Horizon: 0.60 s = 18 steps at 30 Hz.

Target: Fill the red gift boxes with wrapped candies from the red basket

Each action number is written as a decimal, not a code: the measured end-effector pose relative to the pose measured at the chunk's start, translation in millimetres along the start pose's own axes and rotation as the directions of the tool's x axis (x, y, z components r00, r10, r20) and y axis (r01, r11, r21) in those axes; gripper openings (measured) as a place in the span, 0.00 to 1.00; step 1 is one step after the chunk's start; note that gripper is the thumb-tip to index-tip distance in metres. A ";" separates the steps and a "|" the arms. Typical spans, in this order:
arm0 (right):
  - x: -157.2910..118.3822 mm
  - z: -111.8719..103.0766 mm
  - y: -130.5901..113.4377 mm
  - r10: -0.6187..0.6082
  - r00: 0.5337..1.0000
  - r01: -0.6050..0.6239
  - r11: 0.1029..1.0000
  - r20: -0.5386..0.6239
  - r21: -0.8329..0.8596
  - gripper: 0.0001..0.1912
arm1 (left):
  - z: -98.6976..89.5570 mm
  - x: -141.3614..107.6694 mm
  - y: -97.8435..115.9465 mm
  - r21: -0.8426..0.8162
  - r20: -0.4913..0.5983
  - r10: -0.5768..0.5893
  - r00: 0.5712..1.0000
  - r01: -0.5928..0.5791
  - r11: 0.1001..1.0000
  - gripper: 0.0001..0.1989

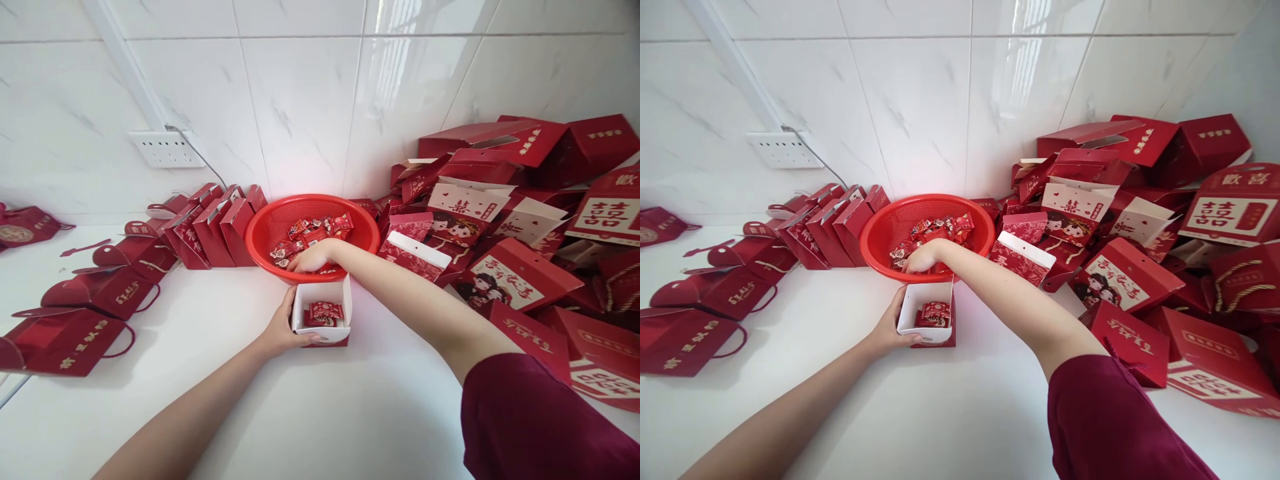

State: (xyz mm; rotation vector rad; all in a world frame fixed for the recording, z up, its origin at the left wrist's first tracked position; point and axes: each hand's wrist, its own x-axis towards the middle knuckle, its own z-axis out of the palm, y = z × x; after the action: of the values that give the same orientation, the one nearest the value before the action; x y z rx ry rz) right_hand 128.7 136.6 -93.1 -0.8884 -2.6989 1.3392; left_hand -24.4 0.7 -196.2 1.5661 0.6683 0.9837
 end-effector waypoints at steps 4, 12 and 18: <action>-31.8 -3.3 -1.8 -0.033 0.999 0.033 0.999 0.001 0.020 0.13 | 2.3 -1.0 0.8 -0.008 0.006 -0.002 1.000 0.002 1.000 0.48; -89.1 11.4 9.0 -0.160 0.930 0.213 0.968 -0.332 0.130 0.22 | 5.2 -1.3 4.9 -0.023 0.018 -0.001 1.000 0.002 1.000 0.48; -86.9 25.2 10.4 -0.052 0.881 0.192 0.948 -0.470 0.255 0.22 | 11.3 -3.4 9.0 -0.008 0.003 -0.001 1.000 0.001 1.000 0.47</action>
State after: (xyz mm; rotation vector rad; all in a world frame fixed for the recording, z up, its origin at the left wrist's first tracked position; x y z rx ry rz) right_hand 200.7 80.9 -95.9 -0.8529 -2.0952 1.2646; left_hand -17.1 -9.8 -188.7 1.5602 0.6620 0.9820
